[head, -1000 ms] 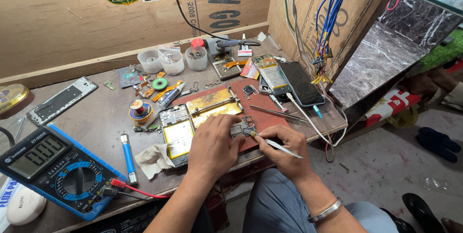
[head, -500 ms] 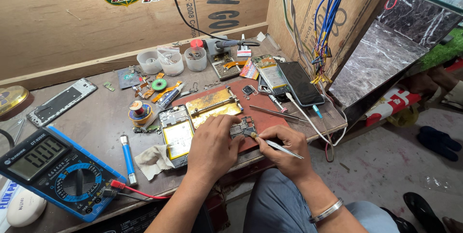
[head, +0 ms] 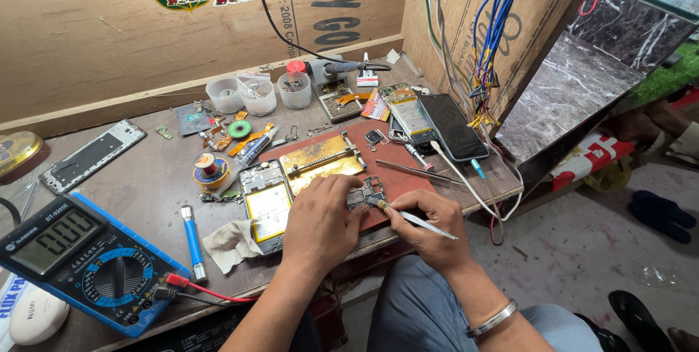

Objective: The person works on a disassembled smartphone motherboard at a repair bench, holding the board steady with one hand while using tweezers with the other to pick at and reposition small components on the board. Near the end they pick up a spray can and spray the board area.

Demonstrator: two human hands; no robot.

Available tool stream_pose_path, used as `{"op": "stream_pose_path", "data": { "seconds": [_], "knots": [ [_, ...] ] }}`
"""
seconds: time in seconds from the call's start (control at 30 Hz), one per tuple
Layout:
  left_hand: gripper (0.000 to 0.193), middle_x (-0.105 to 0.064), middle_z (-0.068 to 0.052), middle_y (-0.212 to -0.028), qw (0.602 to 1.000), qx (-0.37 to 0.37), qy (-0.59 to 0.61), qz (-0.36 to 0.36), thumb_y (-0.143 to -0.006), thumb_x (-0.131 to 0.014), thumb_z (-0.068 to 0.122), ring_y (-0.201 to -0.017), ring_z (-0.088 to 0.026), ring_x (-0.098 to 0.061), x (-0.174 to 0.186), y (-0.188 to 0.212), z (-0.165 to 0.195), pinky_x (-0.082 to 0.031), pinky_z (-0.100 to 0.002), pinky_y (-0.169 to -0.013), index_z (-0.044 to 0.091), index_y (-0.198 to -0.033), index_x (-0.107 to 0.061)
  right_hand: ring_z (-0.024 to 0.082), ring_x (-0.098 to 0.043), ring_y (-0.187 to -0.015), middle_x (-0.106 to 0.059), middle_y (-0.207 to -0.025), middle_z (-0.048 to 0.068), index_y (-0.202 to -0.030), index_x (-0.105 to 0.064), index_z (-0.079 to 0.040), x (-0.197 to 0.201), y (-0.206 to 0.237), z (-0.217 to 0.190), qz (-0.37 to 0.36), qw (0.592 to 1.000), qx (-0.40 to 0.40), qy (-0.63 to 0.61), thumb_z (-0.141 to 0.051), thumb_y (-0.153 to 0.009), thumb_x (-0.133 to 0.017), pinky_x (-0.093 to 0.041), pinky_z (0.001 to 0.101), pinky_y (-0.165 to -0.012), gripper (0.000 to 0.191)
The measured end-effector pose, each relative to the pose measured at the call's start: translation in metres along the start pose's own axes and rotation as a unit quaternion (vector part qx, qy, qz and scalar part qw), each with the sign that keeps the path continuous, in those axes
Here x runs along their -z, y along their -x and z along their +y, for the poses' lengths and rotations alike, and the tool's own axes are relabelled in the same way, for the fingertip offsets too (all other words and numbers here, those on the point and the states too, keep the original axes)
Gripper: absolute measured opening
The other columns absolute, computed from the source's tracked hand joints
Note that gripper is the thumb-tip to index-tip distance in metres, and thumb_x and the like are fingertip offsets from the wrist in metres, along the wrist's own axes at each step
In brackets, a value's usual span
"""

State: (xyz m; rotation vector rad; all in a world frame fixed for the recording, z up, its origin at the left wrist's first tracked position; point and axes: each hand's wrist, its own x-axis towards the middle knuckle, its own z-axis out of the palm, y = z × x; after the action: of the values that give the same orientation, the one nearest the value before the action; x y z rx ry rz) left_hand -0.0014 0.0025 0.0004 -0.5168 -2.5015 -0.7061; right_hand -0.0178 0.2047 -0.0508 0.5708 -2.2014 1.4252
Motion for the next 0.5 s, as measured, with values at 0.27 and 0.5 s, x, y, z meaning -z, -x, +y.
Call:
{"op": "stream_pose_path", "data": {
  "seconds": [0.27,0.5],
  "knots": [
    [0.038,-0.07,-0.009,-0.102,1.0,0.001,-0.003,0.005,-0.078,-0.077,0.022,-0.103,-0.03,-0.065,0.001,0.0,0.003,-0.05,-0.042,-0.089,0.008,-0.112,-0.068,0.008,-0.069,-0.079,-0.077,-0.089,0.004,-0.094,-0.075,-0.002,0.005,0.001,0.017,-0.009,0.988,-0.054,-0.146,-0.01,-0.086,-0.081,-0.057,0.0237,-0.072,0.013],
    [0.034,-0.071,-0.008,-0.105,0.997,-0.049,0.04,0.047,-0.08,-0.078,0.024,-0.103,-0.03,-0.064,0.006,0.0,0.003,-0.049,-0.042,-0.09,0.008,-0.109,-0.071,0.011,-0.071,-0.087,-0.077,-0.095,0.006,-0.098,-0.077,0.0,0.01,0.003,0.027,-0.046,0.975,-0.06,-0.209,-0.008,-0.086,-0.082,-0.058,0.025,-0.079,0.016]
  ]
}}
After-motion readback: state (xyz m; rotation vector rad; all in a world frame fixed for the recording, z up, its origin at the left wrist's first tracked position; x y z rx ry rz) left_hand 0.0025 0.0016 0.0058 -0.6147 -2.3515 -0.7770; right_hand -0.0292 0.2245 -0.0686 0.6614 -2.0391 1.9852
